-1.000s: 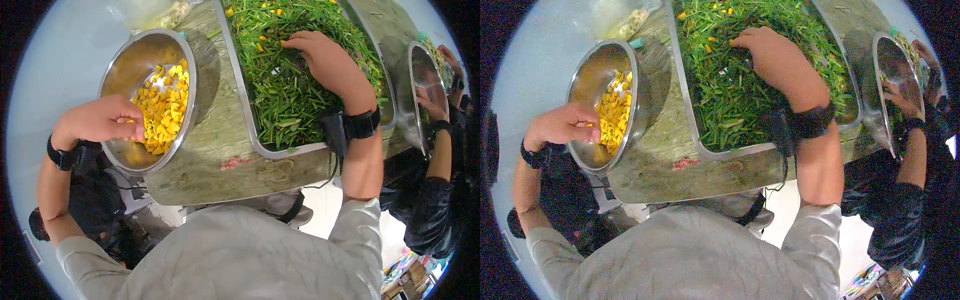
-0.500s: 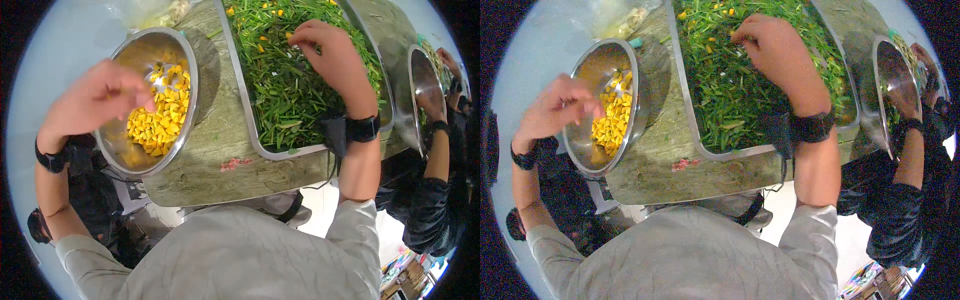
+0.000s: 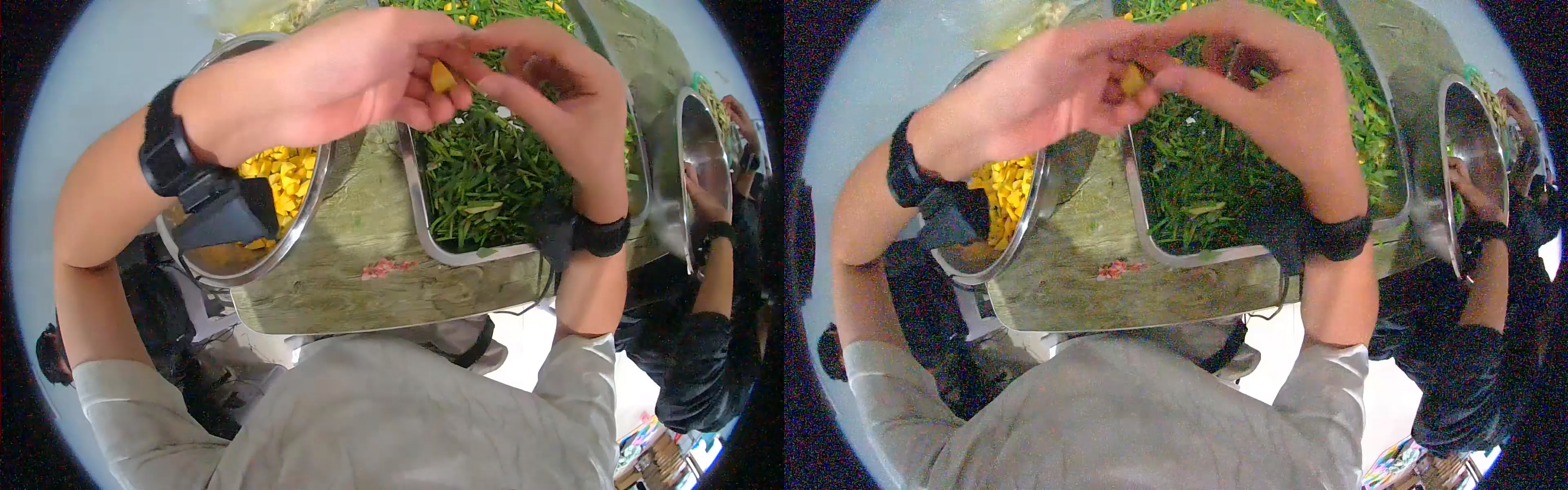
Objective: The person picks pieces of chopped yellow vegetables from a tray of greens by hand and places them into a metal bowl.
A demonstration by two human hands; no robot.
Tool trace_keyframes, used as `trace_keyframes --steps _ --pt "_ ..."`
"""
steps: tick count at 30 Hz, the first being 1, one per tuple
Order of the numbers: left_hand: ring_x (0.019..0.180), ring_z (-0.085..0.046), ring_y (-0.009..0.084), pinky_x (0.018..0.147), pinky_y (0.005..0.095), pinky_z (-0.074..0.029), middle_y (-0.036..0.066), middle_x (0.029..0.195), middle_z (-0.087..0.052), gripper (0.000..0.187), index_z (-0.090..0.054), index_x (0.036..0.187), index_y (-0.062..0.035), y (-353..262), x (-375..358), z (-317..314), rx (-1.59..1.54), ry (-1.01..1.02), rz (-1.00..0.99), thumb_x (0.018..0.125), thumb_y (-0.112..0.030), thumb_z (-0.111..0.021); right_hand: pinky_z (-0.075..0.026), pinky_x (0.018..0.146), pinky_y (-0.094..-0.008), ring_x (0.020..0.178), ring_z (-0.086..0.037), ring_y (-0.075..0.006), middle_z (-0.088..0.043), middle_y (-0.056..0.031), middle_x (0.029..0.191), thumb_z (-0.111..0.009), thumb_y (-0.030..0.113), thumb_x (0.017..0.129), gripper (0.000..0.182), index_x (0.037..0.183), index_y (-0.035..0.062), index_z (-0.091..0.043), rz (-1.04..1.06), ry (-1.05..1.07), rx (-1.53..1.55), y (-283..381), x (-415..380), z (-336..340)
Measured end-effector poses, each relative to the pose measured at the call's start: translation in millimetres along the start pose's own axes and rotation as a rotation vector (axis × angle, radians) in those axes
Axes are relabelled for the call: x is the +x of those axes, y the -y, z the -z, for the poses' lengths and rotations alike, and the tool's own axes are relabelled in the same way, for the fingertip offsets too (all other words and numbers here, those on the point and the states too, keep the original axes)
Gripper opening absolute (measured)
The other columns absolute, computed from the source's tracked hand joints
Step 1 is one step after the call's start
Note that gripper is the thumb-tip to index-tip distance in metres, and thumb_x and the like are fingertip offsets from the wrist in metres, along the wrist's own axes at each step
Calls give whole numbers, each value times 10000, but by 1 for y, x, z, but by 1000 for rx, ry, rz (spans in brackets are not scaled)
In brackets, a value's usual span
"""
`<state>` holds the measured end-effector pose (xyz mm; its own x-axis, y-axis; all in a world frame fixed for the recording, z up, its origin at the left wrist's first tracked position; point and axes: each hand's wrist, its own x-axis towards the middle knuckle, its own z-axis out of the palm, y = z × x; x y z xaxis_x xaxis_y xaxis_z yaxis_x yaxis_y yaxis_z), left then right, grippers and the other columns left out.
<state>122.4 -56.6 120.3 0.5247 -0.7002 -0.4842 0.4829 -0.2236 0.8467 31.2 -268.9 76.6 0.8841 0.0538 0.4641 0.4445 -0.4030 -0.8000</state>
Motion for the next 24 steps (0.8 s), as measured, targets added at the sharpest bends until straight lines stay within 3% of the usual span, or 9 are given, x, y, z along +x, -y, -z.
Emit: trace_keyframes --steps 2,3,5,6,9,10,16,19,24 --pt "670 -590 75 523 182 -436 37 931 -676 406 -667 1142 -31 -3 -2 33 46 125 -19 1122 -400 -501 -515 870 -249 968 -685 -138 -766 -40 1146 -725 -6 956 252 1202 39 -757 -72 -81 152 -7 1 -2" --pt "649 -576 66 515 186 -428 29 906 -675 400 -672 1119 -37 -5 -7 53 71 190 -27 1120 -401 -506 -530 900 -305 1009 -694 -213 -765 -75 1145 -726 19 942 228 1166 40 -760 -28 -41 19 -8 2 -3" --pt "602 -538 39 489 188 -396 3 826 -659 379 -676 1055 -49 -22 -34 66 209 103 8 1115 -390 -522 -558 960 -417 1091 -711 -363 -762 -145 1142 -728 70 912 190 1096 41 -767 64 34 -247 -8 10 -6" --pt "598 -536 37 487 184 -389 -2 816 -656 373 -676 1051 -51 -30 -47 68 294 70 5 1114 -386 -523 -545 1016 -441 1164 -682 -385 -736 -169 1219 -724 56 910 320 1230 47 -726 298 142 -359 -29 8 -7" --pt "615 -557 50 509 185 -409 8 827 -662 362 -683 1075 -41 -30 -77 80 376 -67 16 1110 -366 -529 -528 1071 -462 1231 -653 -387 -701 -181 1306 -718 48 910 422 1329 48 -672 200 243 -491 -47 -12 -18" --pt "626 -568 58 522 188 -423 14 837 -666 360 -687 1089 -35 -29 -86 84 372 -121 21 1108 -359 -531 -483 1140 -432 1348 -588 -379 -626 -167 1446 -709 67 955 507 1448 90 -592 78 367 -528 -49 -16 -13" --pt "825 -714 163 724 256 -588 92 950 -720 310 -689 1207 19 -4 -114 112 276 -156 49 1097 -218 -521 -551 967 -486 1139 -660 -405 -707 -186 1231 -721 135 927 249 1154 30 -717 -46 426 -573 -43 -11 -3" --pt "904 -743 194 772 282 -610 129 1016 -743 270 -698 1179 24 3 -124 128 418 -136 109 1088 -151 -514 -548 932 -479 1111 -662 -396 -713 -181 1194 -716 135 932 180 1072 22 -731 -244 551 -625 -28 -1 -5" --pt "987 -742 214 850 320 -601 128 1064 -763 256 -717 1143 22 22 -133 139 452 -158 110 1077 -112 -509 -510 1055 -449 1251 -606 -367 -664 -146 1350 -708 87 936 323 1257 56 -691 162 378 -589 -57 -7 -15"
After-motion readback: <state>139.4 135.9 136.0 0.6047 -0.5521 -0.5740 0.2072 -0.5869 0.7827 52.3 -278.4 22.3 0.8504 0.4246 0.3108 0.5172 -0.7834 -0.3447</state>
